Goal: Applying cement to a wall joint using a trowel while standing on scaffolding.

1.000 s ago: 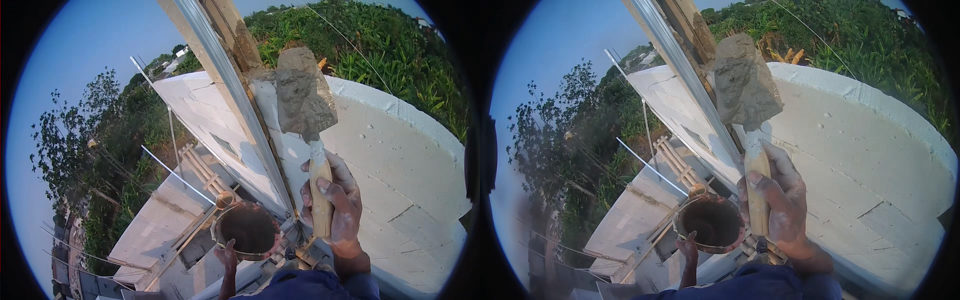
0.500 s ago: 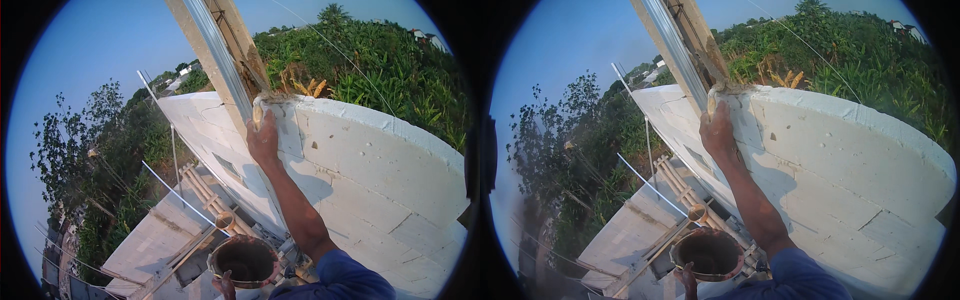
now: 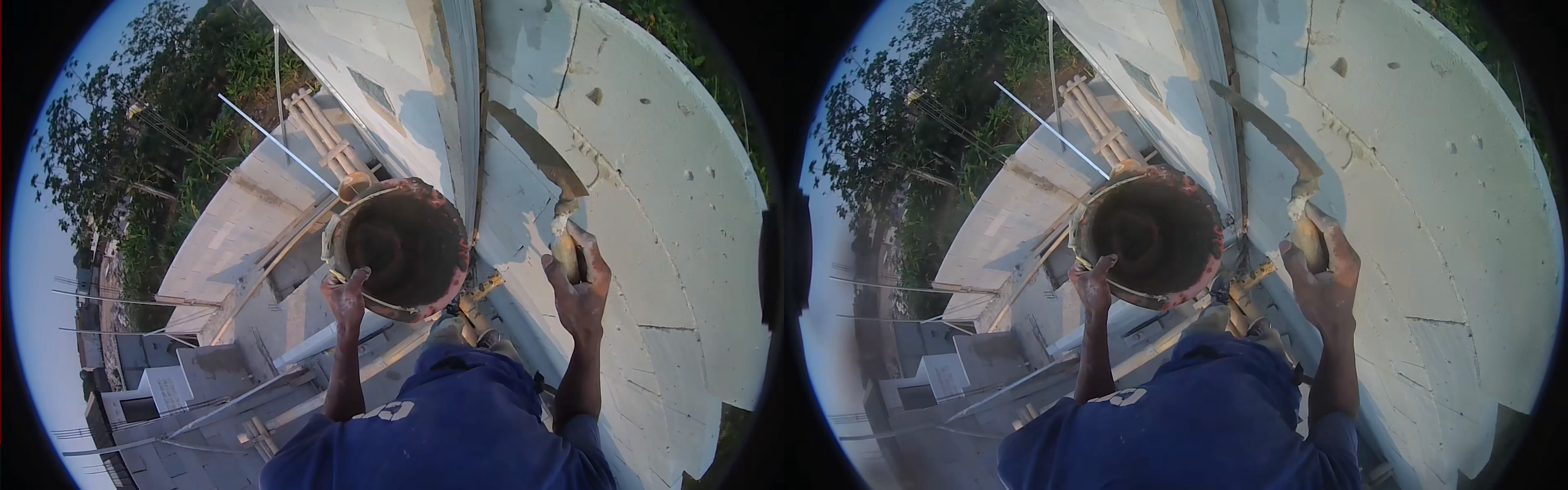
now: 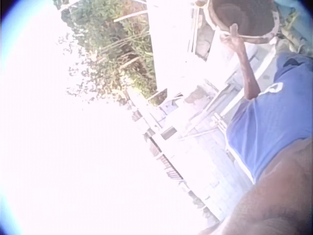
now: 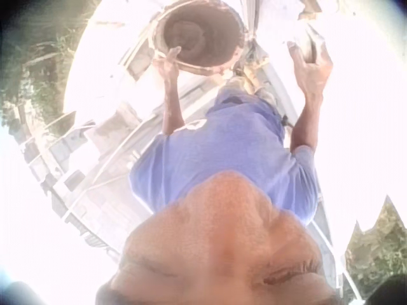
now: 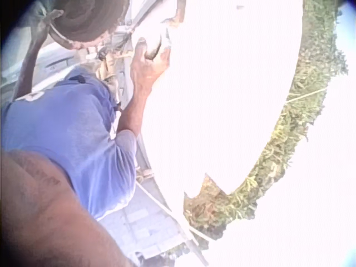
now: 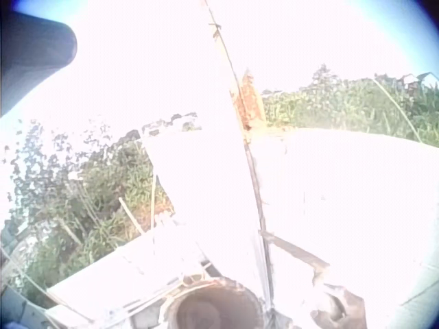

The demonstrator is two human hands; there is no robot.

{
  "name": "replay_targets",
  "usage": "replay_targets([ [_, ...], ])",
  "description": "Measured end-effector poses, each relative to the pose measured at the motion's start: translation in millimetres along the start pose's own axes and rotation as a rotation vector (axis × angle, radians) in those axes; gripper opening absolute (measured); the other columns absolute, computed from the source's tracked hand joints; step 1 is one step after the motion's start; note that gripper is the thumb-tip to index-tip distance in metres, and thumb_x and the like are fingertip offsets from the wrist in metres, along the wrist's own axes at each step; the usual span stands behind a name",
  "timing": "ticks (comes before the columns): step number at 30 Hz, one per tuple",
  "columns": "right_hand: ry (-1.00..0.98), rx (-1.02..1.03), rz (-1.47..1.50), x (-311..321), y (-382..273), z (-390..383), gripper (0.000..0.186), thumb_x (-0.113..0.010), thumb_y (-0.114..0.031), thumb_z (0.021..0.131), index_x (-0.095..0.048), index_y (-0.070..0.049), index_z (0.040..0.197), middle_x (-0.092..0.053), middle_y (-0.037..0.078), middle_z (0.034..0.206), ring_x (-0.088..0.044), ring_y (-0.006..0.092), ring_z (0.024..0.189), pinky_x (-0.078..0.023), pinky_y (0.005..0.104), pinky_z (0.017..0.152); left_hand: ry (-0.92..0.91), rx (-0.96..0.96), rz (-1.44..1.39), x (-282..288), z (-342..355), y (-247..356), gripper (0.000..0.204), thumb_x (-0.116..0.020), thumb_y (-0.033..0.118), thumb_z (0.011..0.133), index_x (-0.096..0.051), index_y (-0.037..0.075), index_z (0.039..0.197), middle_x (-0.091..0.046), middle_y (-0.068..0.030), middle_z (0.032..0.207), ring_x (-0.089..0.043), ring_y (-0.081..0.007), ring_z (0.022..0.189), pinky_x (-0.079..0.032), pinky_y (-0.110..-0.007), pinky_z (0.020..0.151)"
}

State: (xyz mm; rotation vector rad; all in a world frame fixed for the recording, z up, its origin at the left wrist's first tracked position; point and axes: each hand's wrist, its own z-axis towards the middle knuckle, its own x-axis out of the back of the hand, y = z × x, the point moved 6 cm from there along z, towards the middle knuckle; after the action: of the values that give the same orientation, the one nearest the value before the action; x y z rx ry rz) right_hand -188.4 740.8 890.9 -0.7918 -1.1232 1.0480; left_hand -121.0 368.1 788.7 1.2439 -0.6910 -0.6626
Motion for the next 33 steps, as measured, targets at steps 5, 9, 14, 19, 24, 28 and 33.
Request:
replay_targets([
  [5,-0.277,0.07,-0.247,-25.7,23.0,-30.6,0.049,-0.067,-0.007,0.077,-0.052,0.001,0.122,-0.061,0.017,0.099,-0.065,0.0266,0.078,-0.052,0.0348,0.071,-0.121,0.006,0.004,-37.0,11.6,39.1,0.006,-0.066,0.002,0.073,-0.065,-0.001,0.079,-0.058,0.0044,0.069,-0.049,-0.004,0.062,-0.039,-0.022,0.056],
  [9,-0.425,0.211,-0.672,-89.4,32.6,-22.0,0.036,-0.061,-0.014,0.08,-0.053,-0.002,0.114,-0.056,0.016,0.104,-0.065,0.0293,0.088,-0.054,0.04,0.068,-0.27,0.0,0.01,-65.1,11.1,55.4,0.014,-0.067,0.003,0.074,-0.066,-0.002,0.087,-0.059,0.0033,0.073,-0.05,-0.0052,0.066,-0.042,-0.022,0.059],
  [14,-0.494,0.307,-0.867,-120.9,54.2,-26.7,0.034,-0.058,-0.011,0.08,-0.053,-0.003,0.113,-0.056,0.016,0.105,-0.065,0.0289,0.089,-0.055,0.0385,0.068,-0.393,-0.046,-0.023,-86.2,15.8,71.1,0.012,-0.068,0.004,0.074,-0.065,-0.002,0.084,-0.059,0.003,0.072,-0.05,-0.0054,0.064,-0.042,-0.022,0.058],
  [19,-0.604,0.218,-0.836,-107.9,47.0,-28.5,0.036,-0.057,-0.01,0.081,-0.052,0.0,0.115,-0.055,0.017,0.105,-0.065,0.0273,0.09,-0.056,0.0382,0.067,-0.355,-0.013,-0.021,-82.2,16.9,70.4,0.013,-0.07,0.005,0.073,-0.065,-0.003,0.083,-0.06,0.0023,0.071,-0.051,-0.0051,0.063,-0.042,-0.022,0.057],
  [24,-0.45,0.461,-0.808,-130.8,19.7,-2.4,0.034,-0.056,-0.013,0.083,-0.053,0.0,0.114,-0.056,0.016,0.105,-0.064,0.0256,0.092,-0.057,0.0341,0.066,-0.478,-0.015,0.039,-95.6,24.9,79.0,0.013,-0.067,0.003,0.073,-0.066,-0.002,0.086,-0.062,0.0011,0.073,-0.054,-0.0062,0.064,-0.044,-0.023,0.059],
  [28,-0.663,0.615,-0.846,-143.3,37.7,-34.6,0.029,-0.058,-0.015,0.082,-0.057,-0.002,0.108,-0.057,0.016,0.107,-0.065,0.0232,0.09,-0.056,0.032,0.065,-0.485,-0.052,0.079,-96.2,41.3,74.1,0.012,-0.066,0.002,0.074,-0.066,-0.001,0.086,-0.062,0.0012,0.07,-0.053,-0.0064,0.06,-0.043,-0.023,0.056],
  [33,-0.692,0.433,-0.908,-119.0,49.3,-13.3,0.034,-0.057,-0.01,0.08,-0.054,-0.001,0.113,-0.056,0.017,0.113,-0.066,0.0254,0.085,-0.056,0.0348,0.069,-0.428,-0.028,0.219,-86.3,32.5,65.3,0.008,-0.066,0.005,0.075,-0.061,0.001,0.07,-0.054,0.0043,0.06,-0.045,-0.0048,0.054,-0.039,-0.026,0.049],
])
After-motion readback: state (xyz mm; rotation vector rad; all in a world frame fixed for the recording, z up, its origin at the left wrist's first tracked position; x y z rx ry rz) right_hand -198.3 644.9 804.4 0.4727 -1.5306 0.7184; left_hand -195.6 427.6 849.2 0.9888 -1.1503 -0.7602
